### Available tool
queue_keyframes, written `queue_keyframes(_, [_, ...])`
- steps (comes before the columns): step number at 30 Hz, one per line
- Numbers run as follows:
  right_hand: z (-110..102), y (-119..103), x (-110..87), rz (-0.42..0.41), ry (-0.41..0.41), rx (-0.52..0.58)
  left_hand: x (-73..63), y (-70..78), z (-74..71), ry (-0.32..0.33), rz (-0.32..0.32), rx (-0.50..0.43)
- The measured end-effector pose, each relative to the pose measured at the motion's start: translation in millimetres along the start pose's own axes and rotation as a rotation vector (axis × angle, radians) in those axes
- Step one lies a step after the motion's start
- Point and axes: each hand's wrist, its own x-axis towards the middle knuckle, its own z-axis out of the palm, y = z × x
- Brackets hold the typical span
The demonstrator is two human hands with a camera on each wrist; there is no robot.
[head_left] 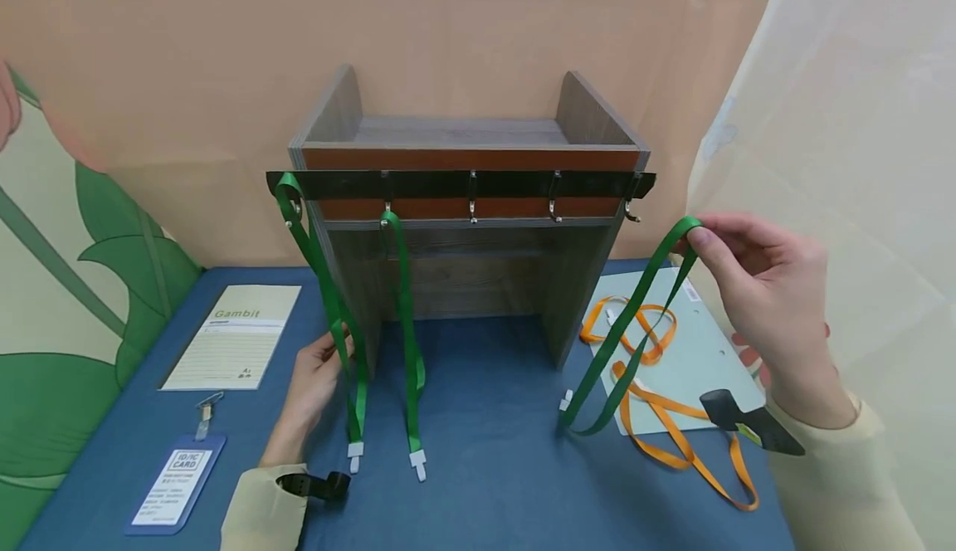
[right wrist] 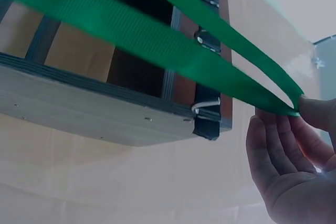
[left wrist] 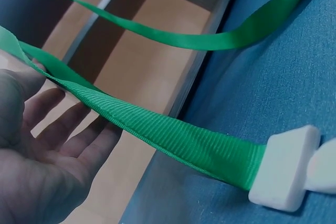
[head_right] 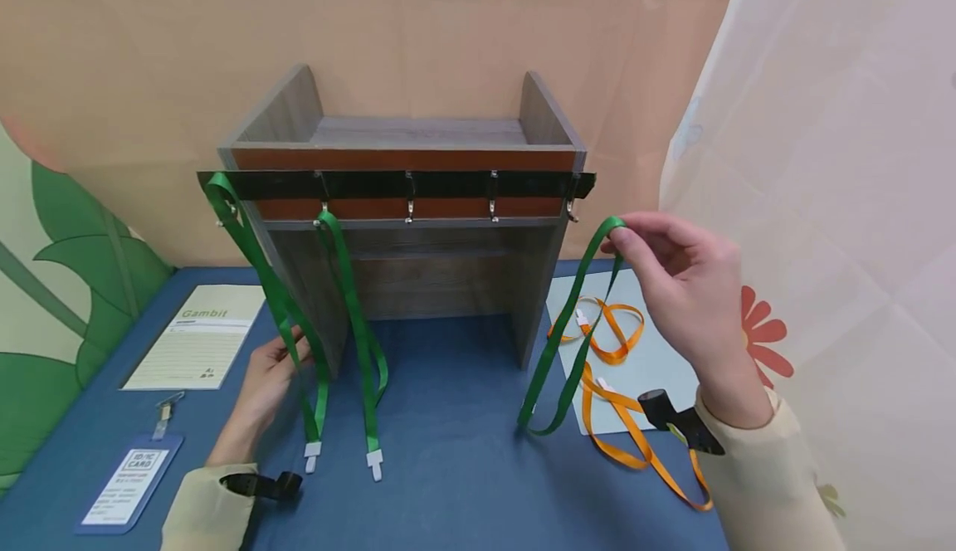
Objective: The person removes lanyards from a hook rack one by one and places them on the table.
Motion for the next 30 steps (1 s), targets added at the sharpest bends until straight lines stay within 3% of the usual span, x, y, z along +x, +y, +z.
queue_keyframes(8, [-4.2,13.4,-13.3,-0.009,-0.141,-0.298,0.3,1.9,-0.9,0.005,0.006,-0.004])
queue_keyframes(13, [-4.4,30.3,-32.8,0.056,-0.215,-0.373,0.4,1.9,-0.8,0.004,-0.007,0.002])
queue_keyframes(22, [11.4,73.2,-70.8,0.241,-0.295,-0.444,1.6,-0.4,-1.6,0.004,-0.014,0.008])
queue_keyframes(30, [24.3,93.2,-91.1,0.277,-0.321,-0.405,1.8,-0.2,0.4,-0.005,-0.011,-0.003])
